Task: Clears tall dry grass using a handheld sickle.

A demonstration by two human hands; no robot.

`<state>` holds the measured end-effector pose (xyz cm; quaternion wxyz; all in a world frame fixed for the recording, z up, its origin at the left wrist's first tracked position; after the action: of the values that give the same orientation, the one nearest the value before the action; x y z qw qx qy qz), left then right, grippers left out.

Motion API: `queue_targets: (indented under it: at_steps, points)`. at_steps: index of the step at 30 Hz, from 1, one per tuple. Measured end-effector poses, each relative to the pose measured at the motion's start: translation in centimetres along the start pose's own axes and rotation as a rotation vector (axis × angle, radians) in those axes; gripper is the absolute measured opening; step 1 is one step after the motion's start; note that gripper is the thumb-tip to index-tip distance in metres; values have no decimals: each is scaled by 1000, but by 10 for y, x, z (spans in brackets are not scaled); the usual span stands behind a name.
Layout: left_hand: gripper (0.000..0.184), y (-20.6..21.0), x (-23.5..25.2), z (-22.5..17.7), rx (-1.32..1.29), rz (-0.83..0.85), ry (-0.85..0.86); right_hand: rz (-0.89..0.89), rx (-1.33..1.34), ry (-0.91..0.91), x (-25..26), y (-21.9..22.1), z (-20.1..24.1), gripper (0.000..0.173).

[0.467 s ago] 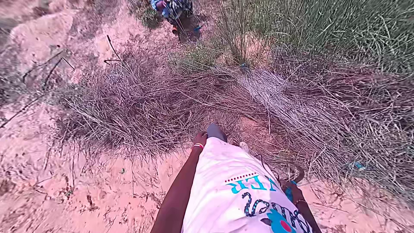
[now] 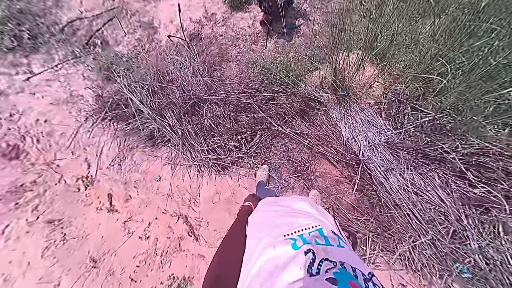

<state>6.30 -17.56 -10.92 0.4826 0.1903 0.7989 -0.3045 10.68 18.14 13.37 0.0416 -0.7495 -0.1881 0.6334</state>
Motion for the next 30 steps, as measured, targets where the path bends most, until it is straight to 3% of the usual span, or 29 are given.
queue_targets:
  at_steps: [1, 2, 3, 4, 5, 6, 10, 13, 17, 20, 23, 27, 30]
  points:
    - [43, -12, 0, 17, -18, 10, 3, -82, -49, -124, 49, 25, -6, 45]
    - [42, -27, -1, 34, -75, -19, -1, -321, 40, -285, 102, 53, -14, 41]
    - [40, -37, -3, 50, -179, -62, -19, -375, 86, -307, 141, 68, -14, 39]
    - [39, -46, -3, 66, -270, -99, -48, -295, 65, -193, 160, 71, -1, 40]
    - [39, -55, -2, 82, -326, -120, -82, -229, 50, -107, 168, 74, 16, 40]
    - [39, -63, 0, 97, -347, -125, -115, -282, 87, -119, 179, 80, 31, 38]
    - [44, -95, 17, 143, -88, 91, -256, -381, 85, -345, 174, 89, 84, 38]
    - [44, -137, 34, 128, -106, 10, -225, -411, -43, -487, 163, 80, 109, 45]
    - [42, -169, 51, 63, -501, -261, -76, -416, -310, -480, 173, 58, 125, 45]
    - [40, -160, 49, 6, -685, -359, 25, -349, -402, -450, 173, 40, 132, 41]
    - [38, -115, 49, -29, -570, -270, 105, -337, -495, -357, 180, 19, 133, 44]
    - [45, -43, 38, -23, -192, 103, 51, -288, -516, -228, 203, -4, 132, 39]
    - [68, -18, 22, -3, -129, 228, -121, -235, -404, -102, 225, -6, 140, 35]
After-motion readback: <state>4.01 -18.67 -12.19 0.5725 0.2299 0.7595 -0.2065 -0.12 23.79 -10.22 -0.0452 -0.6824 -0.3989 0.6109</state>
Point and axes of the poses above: each hand's wrist, its own x-axis towards the middle knuckle, its own y-axis out of the palm, z = x × y, the point moved 4 cm from there along x, towards the middle knuckle, and after that the axes turned 9 degrees about y, right-handed, at the moved point
